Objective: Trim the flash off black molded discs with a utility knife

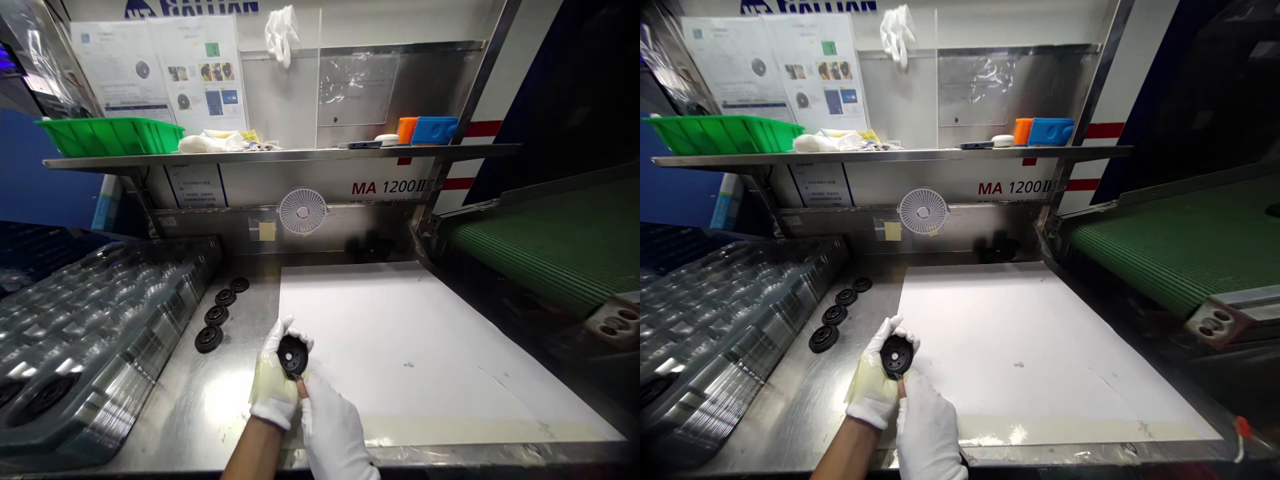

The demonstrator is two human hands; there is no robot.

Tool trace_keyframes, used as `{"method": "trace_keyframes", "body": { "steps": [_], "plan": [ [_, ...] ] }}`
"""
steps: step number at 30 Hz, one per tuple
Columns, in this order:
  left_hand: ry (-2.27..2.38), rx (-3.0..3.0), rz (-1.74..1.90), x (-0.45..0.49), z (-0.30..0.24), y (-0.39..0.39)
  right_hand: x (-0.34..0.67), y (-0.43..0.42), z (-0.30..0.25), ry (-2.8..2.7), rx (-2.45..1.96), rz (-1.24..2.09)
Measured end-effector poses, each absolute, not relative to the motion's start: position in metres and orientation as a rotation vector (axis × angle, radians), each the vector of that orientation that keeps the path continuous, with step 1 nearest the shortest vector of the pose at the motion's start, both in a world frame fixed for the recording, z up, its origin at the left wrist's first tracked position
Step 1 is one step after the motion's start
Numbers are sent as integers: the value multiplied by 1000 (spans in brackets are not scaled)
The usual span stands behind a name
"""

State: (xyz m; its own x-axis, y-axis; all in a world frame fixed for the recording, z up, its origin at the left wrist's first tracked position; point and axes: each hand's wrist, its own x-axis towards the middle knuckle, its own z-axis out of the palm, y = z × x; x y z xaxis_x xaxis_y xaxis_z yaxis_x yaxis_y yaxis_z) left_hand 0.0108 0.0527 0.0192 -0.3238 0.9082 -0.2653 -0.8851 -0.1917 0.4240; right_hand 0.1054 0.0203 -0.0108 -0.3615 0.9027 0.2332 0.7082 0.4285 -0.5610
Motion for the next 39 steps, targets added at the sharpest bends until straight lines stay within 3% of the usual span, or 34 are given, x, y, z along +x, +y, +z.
{"method": "trace_keyframes", "body": {
  "steps": [7,17,24,33,39],
  "plan": [
    [597,182,1646,2,19,43,114,27,-13,-2146,-1344,527],
    [630,65,1854,16,18,48,110,20,-18,-2190,-1370,461],
    [550,222,1570,2,13,40,120,25,-19,-2139,-1332,511],
    [590,118,1825,13,16,47,108,17,-20,-2193,-1362,446],
    [556,242,1536,-3,13,36,119,22,-18,-2153,-1340,494]
  ]
}}
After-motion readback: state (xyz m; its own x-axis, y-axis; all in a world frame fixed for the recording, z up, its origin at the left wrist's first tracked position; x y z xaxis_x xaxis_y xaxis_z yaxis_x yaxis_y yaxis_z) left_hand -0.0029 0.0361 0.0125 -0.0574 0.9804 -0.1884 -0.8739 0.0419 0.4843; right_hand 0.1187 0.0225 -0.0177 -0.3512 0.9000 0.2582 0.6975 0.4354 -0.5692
